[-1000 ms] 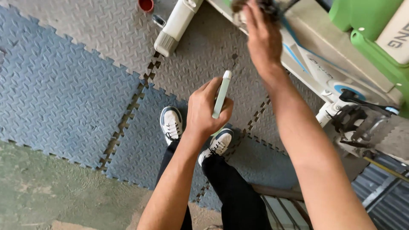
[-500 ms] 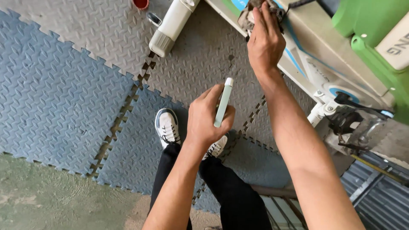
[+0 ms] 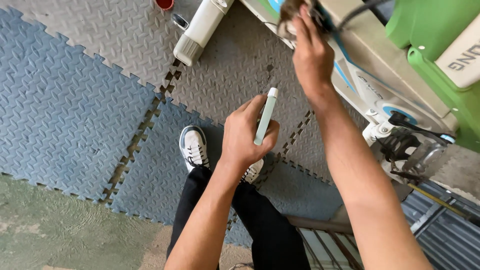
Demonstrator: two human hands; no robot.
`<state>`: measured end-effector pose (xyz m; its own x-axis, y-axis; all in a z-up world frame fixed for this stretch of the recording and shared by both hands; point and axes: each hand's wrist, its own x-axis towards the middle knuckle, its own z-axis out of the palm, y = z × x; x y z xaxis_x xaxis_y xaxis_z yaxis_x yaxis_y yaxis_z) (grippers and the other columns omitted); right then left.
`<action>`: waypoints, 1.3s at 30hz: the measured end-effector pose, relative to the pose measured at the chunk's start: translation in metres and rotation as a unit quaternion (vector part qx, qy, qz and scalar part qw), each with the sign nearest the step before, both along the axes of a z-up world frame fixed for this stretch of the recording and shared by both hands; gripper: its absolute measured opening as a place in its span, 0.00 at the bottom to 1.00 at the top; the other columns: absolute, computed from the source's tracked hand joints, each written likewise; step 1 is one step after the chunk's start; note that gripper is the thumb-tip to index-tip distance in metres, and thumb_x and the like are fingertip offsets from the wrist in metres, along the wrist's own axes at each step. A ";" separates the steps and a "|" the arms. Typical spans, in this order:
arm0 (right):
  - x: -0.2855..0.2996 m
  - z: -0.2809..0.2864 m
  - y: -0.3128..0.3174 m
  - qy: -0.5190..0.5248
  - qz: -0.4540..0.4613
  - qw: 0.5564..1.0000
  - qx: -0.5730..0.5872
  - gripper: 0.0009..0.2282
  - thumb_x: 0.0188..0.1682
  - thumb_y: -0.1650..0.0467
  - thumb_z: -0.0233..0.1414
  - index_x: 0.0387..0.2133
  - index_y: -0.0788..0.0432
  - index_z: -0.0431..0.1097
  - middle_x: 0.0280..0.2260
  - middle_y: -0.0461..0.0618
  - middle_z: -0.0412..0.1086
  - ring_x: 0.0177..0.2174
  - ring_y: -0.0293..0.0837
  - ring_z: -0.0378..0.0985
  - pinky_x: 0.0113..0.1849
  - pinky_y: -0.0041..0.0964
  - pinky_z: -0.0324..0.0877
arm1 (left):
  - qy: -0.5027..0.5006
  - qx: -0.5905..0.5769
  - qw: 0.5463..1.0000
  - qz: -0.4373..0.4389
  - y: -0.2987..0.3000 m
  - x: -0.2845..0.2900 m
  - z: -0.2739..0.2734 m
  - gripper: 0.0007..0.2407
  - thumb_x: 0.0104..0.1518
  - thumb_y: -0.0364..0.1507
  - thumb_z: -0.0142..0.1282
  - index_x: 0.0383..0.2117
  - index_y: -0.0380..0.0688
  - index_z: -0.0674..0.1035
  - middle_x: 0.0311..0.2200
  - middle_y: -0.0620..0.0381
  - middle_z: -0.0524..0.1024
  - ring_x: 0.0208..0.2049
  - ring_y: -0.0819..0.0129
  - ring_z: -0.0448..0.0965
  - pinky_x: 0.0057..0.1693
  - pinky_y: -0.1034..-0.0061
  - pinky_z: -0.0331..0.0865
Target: Cleaning a stationary bike using a spray bottle and a cloth.
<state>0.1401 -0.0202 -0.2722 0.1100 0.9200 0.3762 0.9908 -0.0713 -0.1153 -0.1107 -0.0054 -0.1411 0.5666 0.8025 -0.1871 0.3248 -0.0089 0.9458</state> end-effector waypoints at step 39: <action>-0.003 0.038 0.040 -0.163 0.227 0.957 -0.083 0.10 0.58 0.76 0.50 0.50 0.67 0.73 0.58 0.55 0.70 0.61 0.51 0.68 0.65 0.47 0.64 | -0.005 -0.001 1.000 0.016 -0.002 -0.014 0.024 0.18 0.46 0.25 0.56 0.46 0.39 0.77 0.32 0.44 0.77 0.33 0.42 0.79 0.40 0.60 0.73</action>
<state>0.1368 0.0195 -0.2345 -0.4129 0.8952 0.1678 0.9056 0.3839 0.1803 -0.1245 -0.0071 -0.1170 0.5431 0.8195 -0.1829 0.3147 0.0033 0.9492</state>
